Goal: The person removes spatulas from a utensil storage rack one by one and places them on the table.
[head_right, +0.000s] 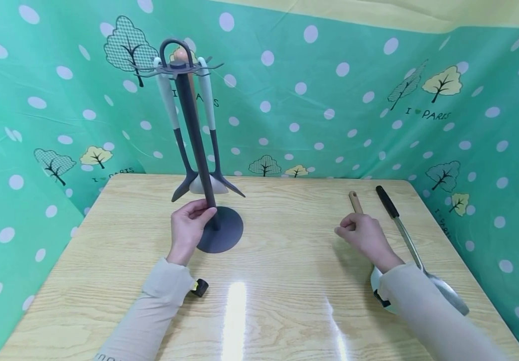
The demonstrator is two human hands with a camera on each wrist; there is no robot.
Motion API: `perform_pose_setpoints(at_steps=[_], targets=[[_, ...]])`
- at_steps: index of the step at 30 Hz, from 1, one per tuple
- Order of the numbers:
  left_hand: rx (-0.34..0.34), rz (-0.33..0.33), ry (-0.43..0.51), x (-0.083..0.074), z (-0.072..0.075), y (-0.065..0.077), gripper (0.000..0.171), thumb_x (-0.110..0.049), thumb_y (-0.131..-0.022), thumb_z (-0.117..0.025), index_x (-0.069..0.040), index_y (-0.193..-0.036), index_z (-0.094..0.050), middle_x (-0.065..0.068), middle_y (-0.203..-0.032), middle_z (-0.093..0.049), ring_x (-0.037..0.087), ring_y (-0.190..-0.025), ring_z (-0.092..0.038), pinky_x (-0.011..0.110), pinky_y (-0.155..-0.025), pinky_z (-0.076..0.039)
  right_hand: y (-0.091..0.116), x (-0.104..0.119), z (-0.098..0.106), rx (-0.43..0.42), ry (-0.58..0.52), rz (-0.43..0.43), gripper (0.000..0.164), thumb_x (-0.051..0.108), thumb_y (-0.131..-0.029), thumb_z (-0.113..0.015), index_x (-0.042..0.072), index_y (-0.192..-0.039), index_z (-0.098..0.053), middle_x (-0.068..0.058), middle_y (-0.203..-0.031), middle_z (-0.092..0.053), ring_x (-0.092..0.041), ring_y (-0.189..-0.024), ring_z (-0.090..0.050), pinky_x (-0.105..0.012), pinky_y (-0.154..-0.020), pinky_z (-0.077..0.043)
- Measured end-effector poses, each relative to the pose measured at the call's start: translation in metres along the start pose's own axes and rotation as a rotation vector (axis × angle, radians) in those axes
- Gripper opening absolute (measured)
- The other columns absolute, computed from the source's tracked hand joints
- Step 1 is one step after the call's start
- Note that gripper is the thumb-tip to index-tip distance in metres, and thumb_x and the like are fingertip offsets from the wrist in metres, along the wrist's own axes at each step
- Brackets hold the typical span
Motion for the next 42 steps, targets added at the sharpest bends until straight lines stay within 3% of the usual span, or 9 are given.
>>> perform_pose_setpoints(at_steps=[6, 8, 11, 13, 14, 17, 20, 22, 42], targets=[[-0.002, -0.014, -0.017, -0.015, 0.001, 0.007, 0.024, -0.004, -0.085, -0.072, 0.005, -0.106, -0.069, 0.021, -0.101, -0.069, 0.033, -0.090, -0.066, 0.018, -0.074, -0.054, 0.000, 0.014, -0.007, -0.037, 0.006, 0.072, 0.023, 0.020, -0.090, -0.067, -0.001, -0.100, -0.066, -0.010, -0.088, -0.067, -0.017, -0.069, -0.059, -0.031, -0.059, -0.049], [-0.002, -0.015, -0.015, -0.015, 0.001, 0.007, 0.023, -0.003, -0.085, -0.072, 0.005, -0.106, -0.069, 0.022, -0.101, -0.069, 0.033, -0.089, -0.066, 0.018, -0.074, -0.054, -0.001, 0.018, -0.009, -0.050, 0.004, 0.093, 0.020, 0.018, -0.089, -0.068, 0.000, -0.097, -0.067, -0.014, -0.111, -0.064, -0.018, -0.070, -0.058, -0.030, -0.058, -0.049], [-0.001, -0.016, -0.013, -0.014, 0.002, 0.007, 0.023, -0.002, -0.084, -0.072, 0.005, -0.106, -0.069, 0.021, -0.101, -0.069, 0.033, -0.089, -0.066, 0.019, -0.074, -0.054, -0.001, 0.021, -0.013, -0.056, -0.009, 0.115, 0.017, 0.016, -0.089, -0.068, 0.001, -0.096, -0.068, -0.016, -0.152, -0.029, -0.018, -0.073, -0.058, -0.028, -0.058, -0.049], [-0.001, -0.011, -0.015, -0.013, 0.001, 0.006, 0.023, -0.003, -0.084, -0.072, 0.005, -0.106, -0.069, 0.021, -0.101, -0.069, 0.033, -0.089, -0.066, 0.019, -0.074, -0.054, -0.001, 0.024, -0.015, -0.057, -0.028, 0.124, 0.015, 0.015, -0.088, -0.068, 0.001, -0.094, -0.068, -0.014, -0.159, 0.001, -0.018, -0.074, -0.059, -0.027, -0.058, -0.050], [-0.001, -0.009, -0.016, -0.012, 0.001, 0.006, 0.023, -0.002, -0.084, -0.072, 0.005, -0.106, -0.069, 0.021, -0.101, -0.069, 0.033, -0.090, -0.066, 0.019, -0.075, -0.054, -0.001, 0.026, -0.017, -0.055, -0.039, 0.127, 0.014, 0.014, -0.089, -0.068, 0.001, -0.094, -0.068, -0.014, -0.159, 0.007, -0.018, -0.075, -0.060, -0.026, -0.058, -0.050], [-0.003, -0.002, -0.008, 0.002, 0.000, 0.000, 0.024, -0.004, -0.084, -0.073, 0.004, -0.106, -0.069, 0.020, -0.101, -0.069, 0.032, -0.090, -0.066, 0.020, -0.074, -0.054, -0.005, 0.032, -0.018, -0.078, -0.062, 0.144, 0.013, 0.015, -0.089, -0.068, 0.003, -0.092, -0.068, -0.021, -0.143, -0.041, -0.017, -0.074, -0.062, -0.025, -0.061, -0.050], [-0.006, -0.003, 0.009, 0.018, -0.001, -0.006, 0.025, -0.008, -0.082, -0.075, 0.001, -0.105, -0.071, 0.017, -0.100, -0.069, 0.029, -0.089, -0.067, 0.019, -0.074, -0.054, -0.008, 0.035, -0.023, -0.062, -0.075, 0.141, 0.015, 0.017, -0.090, -0.067, 0.003, -0.095, -0.068, -0.012, -0.094, -0.068, -0.017, -0.073, -0.062, -0.027, -0.062, -0.049], [-0.010, -0.004, 0.014, 0.023, -0.001, -0.008, 0.025, -0.011, -0.082, -0.076, -0.002, -0.104, -0.072, 0.015, -0.100, -0.070, 0.027, -0.088, -0.067, 0.019, -0.073, -0.054, -0.010, 0.037, -0.026, -0.047, -0.082, 0.129, 0.016, 0.018, -0.091, -0.067, 0.003, -0.096, -0.067, -0.005, -0.079, -0.067, -0.016, -0.072, -0.061, -0.028, -0.062, -0.049], [-0.034, -0.034, 0.008, 0.023, 0.000, -0.008, 0.020, -0.012, -0.081, -0.077, -0.005, -0.099, -0.073, 0.009, -0.094, -0.071, 0.020, -0.082, -0.067, 0.025, -0.073, -0.056, -0.019, 0.073, -0.044, -0.029, -0.179, 0.147, 0.015, 0.022, -0.091, -0.067, 0.009, -0.099, -0.067, -0.004, -0.082, -0.066, -0.024, -0.074, -0.062, -0.032, -0.060, -0.051]])
Point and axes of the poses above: each hand's wrist, its own y-axis away from the middle knuckle, its own z-axis out of the back of the hand, x = y × z, the point moved 6 cm from there along -y, towards the middle knuckle
